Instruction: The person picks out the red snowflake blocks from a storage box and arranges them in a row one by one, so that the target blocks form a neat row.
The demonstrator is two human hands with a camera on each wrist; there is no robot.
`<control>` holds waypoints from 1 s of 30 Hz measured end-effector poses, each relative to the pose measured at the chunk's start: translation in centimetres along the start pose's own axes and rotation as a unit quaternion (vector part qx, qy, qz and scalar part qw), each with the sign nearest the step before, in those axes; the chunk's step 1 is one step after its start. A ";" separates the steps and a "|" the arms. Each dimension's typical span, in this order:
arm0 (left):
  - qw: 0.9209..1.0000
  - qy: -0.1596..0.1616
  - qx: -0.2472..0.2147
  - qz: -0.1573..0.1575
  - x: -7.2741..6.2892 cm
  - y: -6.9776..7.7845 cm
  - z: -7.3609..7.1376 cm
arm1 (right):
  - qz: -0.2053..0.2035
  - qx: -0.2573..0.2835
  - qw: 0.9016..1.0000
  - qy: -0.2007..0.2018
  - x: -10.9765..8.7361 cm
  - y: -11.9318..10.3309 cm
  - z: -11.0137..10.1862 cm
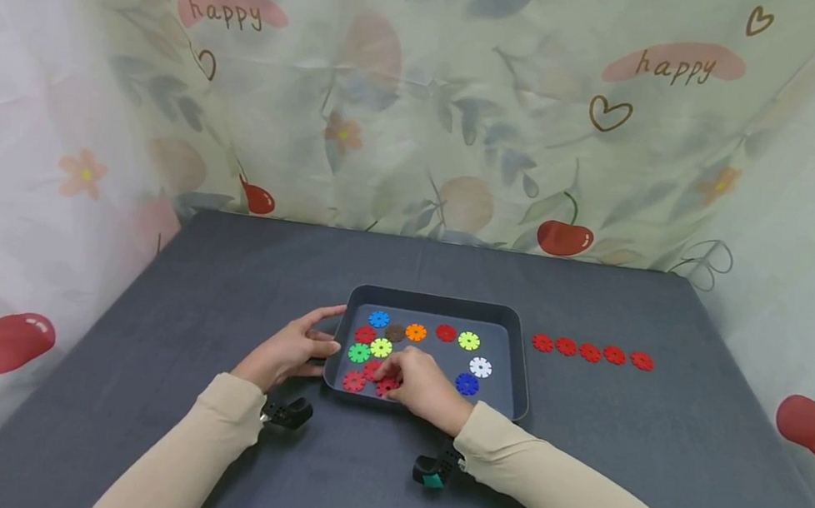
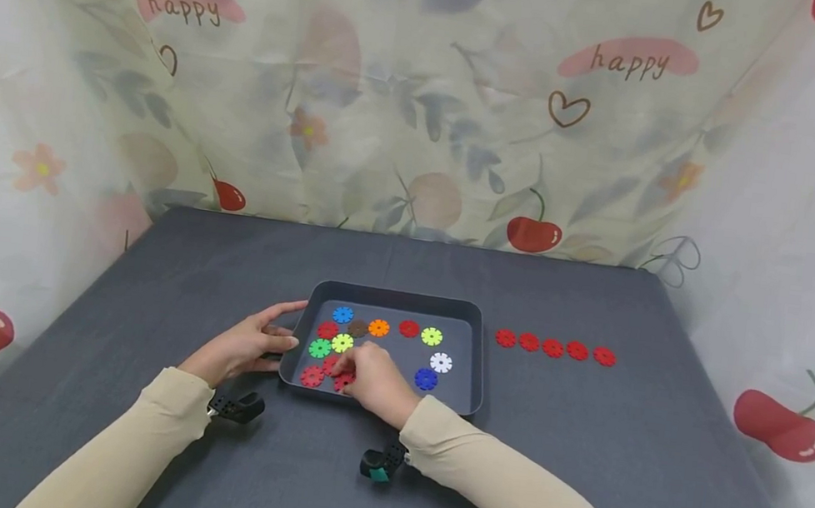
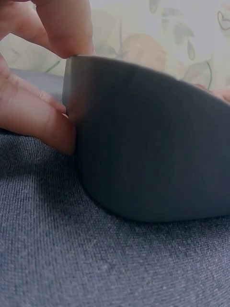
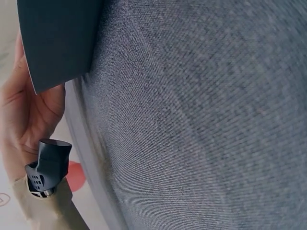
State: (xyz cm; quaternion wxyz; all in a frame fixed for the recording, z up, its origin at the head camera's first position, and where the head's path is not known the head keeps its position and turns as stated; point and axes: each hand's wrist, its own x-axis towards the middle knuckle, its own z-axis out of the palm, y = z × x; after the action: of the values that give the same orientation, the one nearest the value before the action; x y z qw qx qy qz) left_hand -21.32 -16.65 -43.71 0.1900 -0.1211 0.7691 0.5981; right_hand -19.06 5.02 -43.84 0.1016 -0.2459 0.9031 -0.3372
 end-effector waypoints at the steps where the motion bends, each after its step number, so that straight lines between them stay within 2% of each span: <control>1: 1.000 0.000 0.000 0.000 0.0 0.0 0.0 | 0.000 -0.001 1.000 0.001 0.0 0.0 0.0; 12: 1.000 -0.002 -0.004 0.001 0.0 -0.2 0.0 | 0.020 0.056 0.998 0.000 -0.1 0.5 -0.4; 16: 1.000 0.000 -0.006 -0.002 0.0 -0.1 -0.1 | 0.028 0.079 0.996 0.017 -0.3 0.5 -1.2; 23: 1.000 0.005 -0.002 -0.006 -0.1 0.0 0.0 | 0.046 0.115 0.991 0.048 -0.9 0.7 -3.5; 30: 1.000 0.004 -0.002 -0.007 -0.1 0.1 0.1 | 0.063 0.127 0.986 0.081 -2.5 0.7 -7.6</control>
State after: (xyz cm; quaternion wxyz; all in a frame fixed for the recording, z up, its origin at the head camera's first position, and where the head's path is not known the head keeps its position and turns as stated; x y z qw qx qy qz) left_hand -21.25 -16.57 -43.61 0.1904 -0.1290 0.7678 0.5980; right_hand -19.89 11.01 -38.56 0.0796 -0.1452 0.8717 -0.4613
